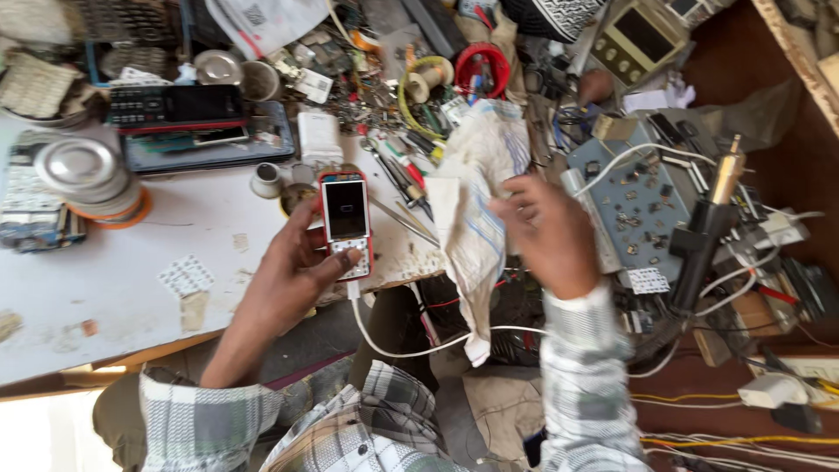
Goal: The person tests a red feature phone connected to a charging cable, pressing its keys with a thin probe while watching the screen, and wipes it with a cloth. They then remove the back cover and battery, extract the main circuit board, and brush and pick at the board with a probe.
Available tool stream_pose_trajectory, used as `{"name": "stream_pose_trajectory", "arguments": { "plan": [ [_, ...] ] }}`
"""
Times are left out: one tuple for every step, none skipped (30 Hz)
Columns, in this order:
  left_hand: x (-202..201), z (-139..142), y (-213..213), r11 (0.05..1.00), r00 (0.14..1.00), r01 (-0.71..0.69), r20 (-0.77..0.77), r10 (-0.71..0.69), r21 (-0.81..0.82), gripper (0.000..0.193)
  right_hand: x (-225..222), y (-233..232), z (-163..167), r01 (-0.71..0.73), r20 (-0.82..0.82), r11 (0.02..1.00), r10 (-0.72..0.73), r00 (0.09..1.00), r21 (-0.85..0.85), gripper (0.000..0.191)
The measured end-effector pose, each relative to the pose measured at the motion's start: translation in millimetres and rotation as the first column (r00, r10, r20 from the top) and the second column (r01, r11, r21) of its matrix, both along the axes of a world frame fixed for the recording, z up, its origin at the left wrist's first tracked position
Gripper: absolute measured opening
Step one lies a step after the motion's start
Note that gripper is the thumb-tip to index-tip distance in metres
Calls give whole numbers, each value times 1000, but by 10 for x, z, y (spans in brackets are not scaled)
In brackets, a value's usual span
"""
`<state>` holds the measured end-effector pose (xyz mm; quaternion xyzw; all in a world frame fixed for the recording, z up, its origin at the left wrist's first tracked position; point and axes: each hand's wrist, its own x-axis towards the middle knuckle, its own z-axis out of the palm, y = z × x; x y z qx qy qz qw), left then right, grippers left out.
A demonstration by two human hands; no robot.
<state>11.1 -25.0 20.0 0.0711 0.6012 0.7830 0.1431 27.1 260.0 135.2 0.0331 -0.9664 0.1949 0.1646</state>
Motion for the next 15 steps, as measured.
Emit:
{"name": "stream_pose_trajectory", "arguments": {
  "plan": [
    [-10,-9,-2,999,999,13,-30,-12,40,75,-61,-52,-89,-18,39,998,21,999,-55,32],
    [-9,-25,-7,996,998,27,-59,-22,81,73,-103,-88,-171,-35,77,993,44,996,-111,32],
    [-12,-40,-7,992,996,36,-88,-26,121,71,-146,-125,-245,11,124,1000,-8,992,-26,36],
    [-13,-56,2,992,995,41,-92,-30,123,72,-182,-174,-331,49,166,997,-58,984,59,40],
    [-9,-70,-3,992,995,43,-96,-31,119,72,-210,-198,-389,81,205,987,-109,973,140,44],
    [-2,-82,-23,993,994,45,-100,-34,110,72,-238,-202,-434,88,164,993,-100,981,84,40],
    [4,-89,-38,996,996,44,-79,-38,72,75,-257,-210,-478,89,121,996,-91,988,23,37],
    [-1,-90,-28,999,998,36,-62,-34,32,78,-284,-204,-512,80,75,996,-77,994,-41,34],
    [-7,-85,-37,1000,999,19,-45,-19,-4,81,-298,-193,-545,-38,-36,939,27,999,-343,31],
    [1,-81,-52,999,999,38,-34,-37,6,80,-275,-163,-571,-178,-161,784,100,982,-595,30],
    [3,-73,-53,998,998,56,-21,-56,19,80,-253,-151,-615,-313,-289,550,132,948,-775,32],
    [3,-62,-63,996,997,78,-7,-78,33,79,-222,-171,-690,-325,-279,529,166,946,-784,33],
    [2,-51,-79,996,994,88,-62,-89,-11,76,-170,-191,-768,-330,-268,510,193,944,-795,34],
    [1,-40,-84,993,988,102,-114,-108,-54,74,-99,-214,-850,-330,-255,493,214,943,-805,35],
    [-3,-30,-82,989,977,117,-165,-132,-95,72,-42,-258,-940,-336,-230,563,253,940,-755,36]
  ]
}}
